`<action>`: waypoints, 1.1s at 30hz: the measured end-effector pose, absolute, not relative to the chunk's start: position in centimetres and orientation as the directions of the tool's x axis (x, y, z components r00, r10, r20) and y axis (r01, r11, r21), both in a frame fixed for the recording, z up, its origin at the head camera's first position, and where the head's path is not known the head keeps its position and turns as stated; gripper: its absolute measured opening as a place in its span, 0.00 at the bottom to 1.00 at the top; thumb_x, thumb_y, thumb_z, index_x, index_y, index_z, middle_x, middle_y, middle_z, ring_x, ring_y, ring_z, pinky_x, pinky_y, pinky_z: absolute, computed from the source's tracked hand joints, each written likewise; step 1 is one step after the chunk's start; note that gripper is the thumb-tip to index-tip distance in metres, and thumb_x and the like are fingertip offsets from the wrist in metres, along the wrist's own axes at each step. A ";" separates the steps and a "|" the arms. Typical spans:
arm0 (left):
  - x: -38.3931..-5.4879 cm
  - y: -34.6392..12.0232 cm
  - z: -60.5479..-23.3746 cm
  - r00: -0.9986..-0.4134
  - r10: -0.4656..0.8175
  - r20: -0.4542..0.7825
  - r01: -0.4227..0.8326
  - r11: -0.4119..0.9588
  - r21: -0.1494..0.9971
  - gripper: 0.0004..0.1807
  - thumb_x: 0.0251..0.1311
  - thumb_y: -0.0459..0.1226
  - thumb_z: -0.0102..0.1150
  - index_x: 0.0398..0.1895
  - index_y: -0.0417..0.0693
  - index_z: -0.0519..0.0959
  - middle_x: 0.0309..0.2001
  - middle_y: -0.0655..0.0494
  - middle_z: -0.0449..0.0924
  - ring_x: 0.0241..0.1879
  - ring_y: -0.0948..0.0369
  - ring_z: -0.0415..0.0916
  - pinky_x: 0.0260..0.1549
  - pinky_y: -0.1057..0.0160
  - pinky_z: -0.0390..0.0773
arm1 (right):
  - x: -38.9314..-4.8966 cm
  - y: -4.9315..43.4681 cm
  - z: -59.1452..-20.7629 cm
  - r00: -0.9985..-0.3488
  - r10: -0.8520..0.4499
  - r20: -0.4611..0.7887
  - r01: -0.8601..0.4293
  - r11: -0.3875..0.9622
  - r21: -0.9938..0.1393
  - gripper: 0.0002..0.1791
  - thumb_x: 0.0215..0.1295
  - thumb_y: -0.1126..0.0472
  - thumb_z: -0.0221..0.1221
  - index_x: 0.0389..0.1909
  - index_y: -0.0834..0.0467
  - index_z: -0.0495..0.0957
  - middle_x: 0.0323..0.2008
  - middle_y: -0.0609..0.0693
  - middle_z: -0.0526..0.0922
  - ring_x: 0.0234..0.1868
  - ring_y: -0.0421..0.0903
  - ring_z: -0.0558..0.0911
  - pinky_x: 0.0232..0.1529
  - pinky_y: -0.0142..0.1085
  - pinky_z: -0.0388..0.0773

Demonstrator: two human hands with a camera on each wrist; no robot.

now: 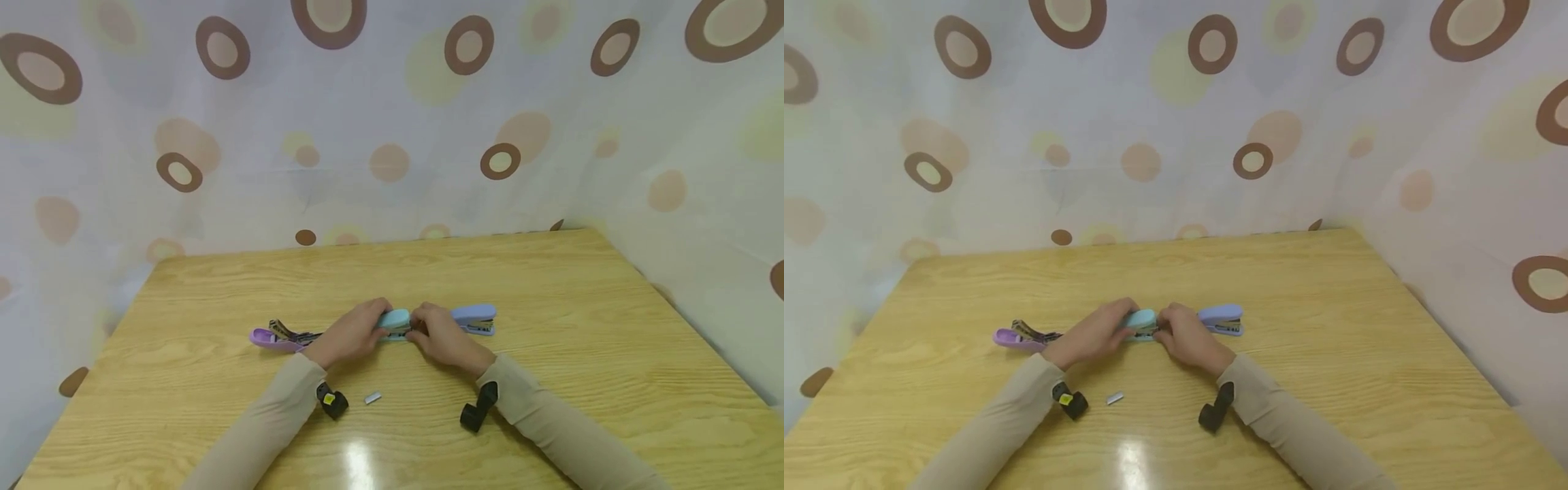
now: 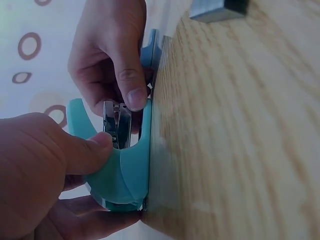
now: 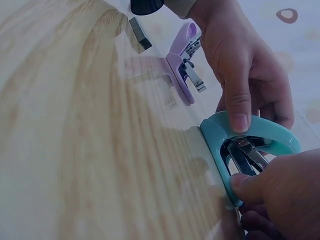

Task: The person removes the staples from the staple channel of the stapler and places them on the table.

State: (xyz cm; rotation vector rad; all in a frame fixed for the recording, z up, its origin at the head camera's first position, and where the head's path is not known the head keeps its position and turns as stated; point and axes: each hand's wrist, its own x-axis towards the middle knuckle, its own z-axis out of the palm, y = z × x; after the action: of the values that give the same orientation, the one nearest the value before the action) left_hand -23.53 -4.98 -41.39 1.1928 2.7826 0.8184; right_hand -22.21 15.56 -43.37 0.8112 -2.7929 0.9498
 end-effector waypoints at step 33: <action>-25.1 -8.6 -39.7 -0.724 0.662 0.194 0.543 0.374 0.752 0.12 0.56 0.32 0.66 0.37 0.48 0.71 0.36 0.56 0.76 0.40 0.61 0.78 0.40 0.64 0.81 | -22.5 15.6 -43.0 -0.860 -0.464 0.211 -0.499 0.679 -0.538 0.05 0.61 0.65 0.64 0.36 0.61 0.82 0.32 0.51 0.79 0.30 0.39 0.75 0.31 0.30 0.73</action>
State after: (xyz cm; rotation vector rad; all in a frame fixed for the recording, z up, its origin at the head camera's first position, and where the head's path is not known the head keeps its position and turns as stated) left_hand -25.07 -8.62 -39.65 1.0981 2.4847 1.2763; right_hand -22.45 15.62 -43.03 0.8112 -2.8260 0.9323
